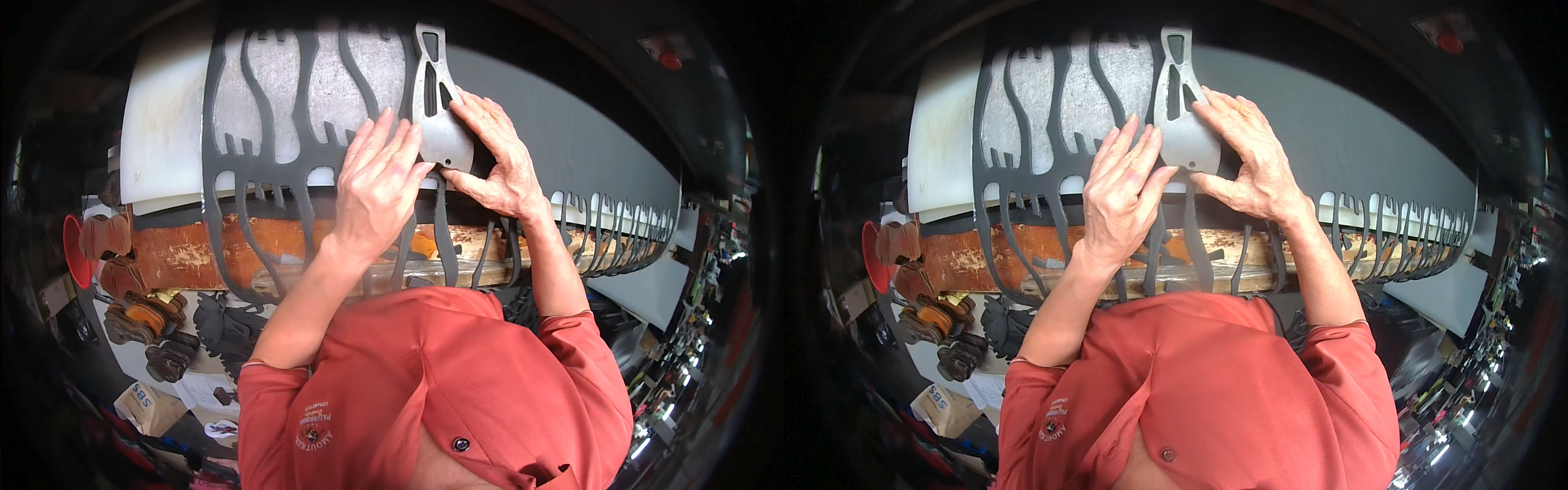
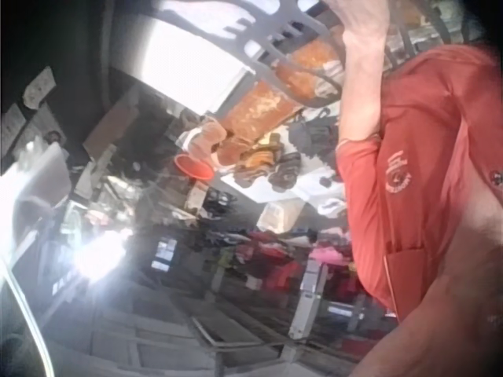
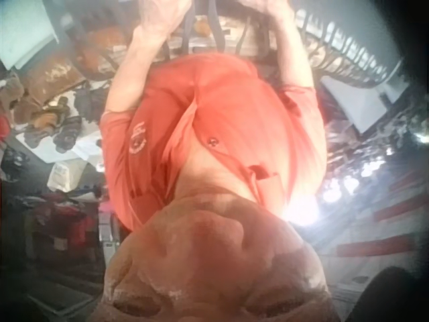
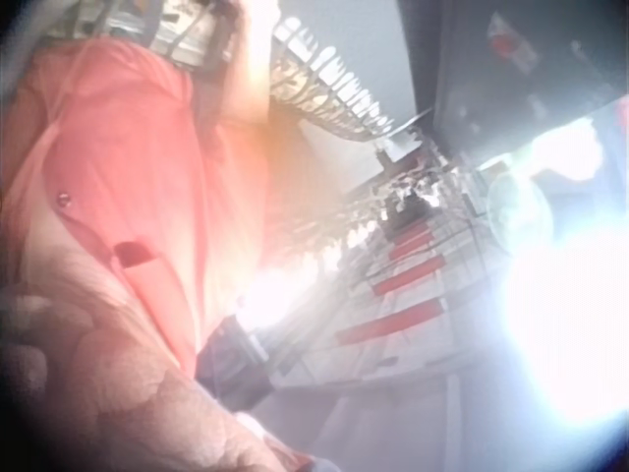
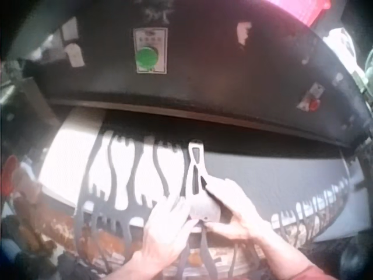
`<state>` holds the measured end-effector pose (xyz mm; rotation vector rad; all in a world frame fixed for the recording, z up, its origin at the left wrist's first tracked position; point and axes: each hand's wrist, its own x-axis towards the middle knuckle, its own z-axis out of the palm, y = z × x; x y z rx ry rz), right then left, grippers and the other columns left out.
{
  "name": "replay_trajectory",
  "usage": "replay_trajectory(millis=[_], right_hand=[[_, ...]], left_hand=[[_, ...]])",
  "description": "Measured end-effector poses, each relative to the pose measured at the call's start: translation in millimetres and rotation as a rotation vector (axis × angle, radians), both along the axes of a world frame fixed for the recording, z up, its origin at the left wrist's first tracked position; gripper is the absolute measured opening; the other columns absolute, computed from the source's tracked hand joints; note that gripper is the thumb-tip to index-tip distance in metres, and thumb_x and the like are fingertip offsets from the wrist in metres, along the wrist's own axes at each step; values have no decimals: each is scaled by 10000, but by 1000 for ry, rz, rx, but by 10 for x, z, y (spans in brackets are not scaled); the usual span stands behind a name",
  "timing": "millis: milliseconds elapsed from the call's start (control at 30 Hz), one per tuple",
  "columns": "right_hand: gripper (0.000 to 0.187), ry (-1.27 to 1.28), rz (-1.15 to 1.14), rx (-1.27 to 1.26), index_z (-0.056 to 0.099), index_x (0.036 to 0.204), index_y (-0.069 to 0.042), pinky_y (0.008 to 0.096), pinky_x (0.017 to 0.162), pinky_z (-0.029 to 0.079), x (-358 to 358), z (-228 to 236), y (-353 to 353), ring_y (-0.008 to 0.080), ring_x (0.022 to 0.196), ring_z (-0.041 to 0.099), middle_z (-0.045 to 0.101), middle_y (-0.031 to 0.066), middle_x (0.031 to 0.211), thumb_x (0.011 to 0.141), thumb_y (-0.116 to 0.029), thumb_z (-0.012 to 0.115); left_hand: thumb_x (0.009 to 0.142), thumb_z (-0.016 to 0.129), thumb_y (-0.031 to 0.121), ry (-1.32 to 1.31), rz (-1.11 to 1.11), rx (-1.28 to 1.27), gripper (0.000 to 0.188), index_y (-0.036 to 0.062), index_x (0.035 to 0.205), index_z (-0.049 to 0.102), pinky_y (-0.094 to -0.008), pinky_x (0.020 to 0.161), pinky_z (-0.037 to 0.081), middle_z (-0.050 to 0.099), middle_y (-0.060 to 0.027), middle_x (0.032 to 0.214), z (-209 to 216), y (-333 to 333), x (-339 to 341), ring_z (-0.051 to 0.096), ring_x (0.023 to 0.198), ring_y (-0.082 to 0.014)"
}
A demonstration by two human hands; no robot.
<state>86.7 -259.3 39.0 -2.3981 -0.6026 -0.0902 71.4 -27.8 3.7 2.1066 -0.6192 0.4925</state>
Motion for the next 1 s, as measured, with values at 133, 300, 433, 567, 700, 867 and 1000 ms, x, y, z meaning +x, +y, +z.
replay_trajectory(millis=[133,300,433,567,700,867,1000], right_hand=[[883,-5,-21,-2,553,1538,-38,530,1294,297,50,-15,17,398,1503,477,530,237,1594,742,-247,875],[843,-101,-56,-9,544,1528,-12,512,1243,381,-6,28,61,420,1447,520,569,251,1535,780,-223,871],[722,-187,-158,-4,569,1501,-10,476,1178,463,-337,55,77,401,1375,589,635,229,1441,855,-159,856],[474,-401,-234,68,669,1301,14,485,1094,516,-593,-99,206,408,1209,675,713,216,1258,852,-60,802],[385,-507,-298,143,702,1199,-5,474,1018,544,-584,-206,333,369,1103,702,727,194,1124,833,-69,803],[343,-193,-387,528,666,1295,11,380,1017,534,-802,-98,98,284,1160,687,700,151,1232,1018,-183,720],[390,-621,-827,696,620,1310,81,355,1105,476,-1043,-61,-889,261,1233,634,684,167,1247,1125,-259,574]], left_hand=[[896,831,87,-3,26,19,516,1,1379,670,-558,1170,448,750,-229,1271,-12,-20,47,626,1357,-431],[910,819,83,-3,15,-5,472,-8,1353,685,-537,1165,458,752,-227,1264,132,7,74,632,1353,-418],[907,815,47,15,-57,-17,365,-17,1256,733,-476,1038,554,777,-199,1186,369,348,-288,719,1194,-388],[856,814,-11,217,-121,-200,184,12,1030,760,-422,740,572,780,-130,961,359,650,-972,722,832,-323],[858,801,-2,-9,22,66,136,44,962,727,-433,695,546,732,-109,878,-31,511,-1089,670,768,-331],[912,747,-45,-81,68,100,89,15,940,688,-458,681,528,706,-157,846,-268,564,-1101,642,741,-367],[933,723,-45,-56,98,88,63,-7,903,682,-455,683,515,683,-160,808,-295,688,-1174,631,739,-368]])
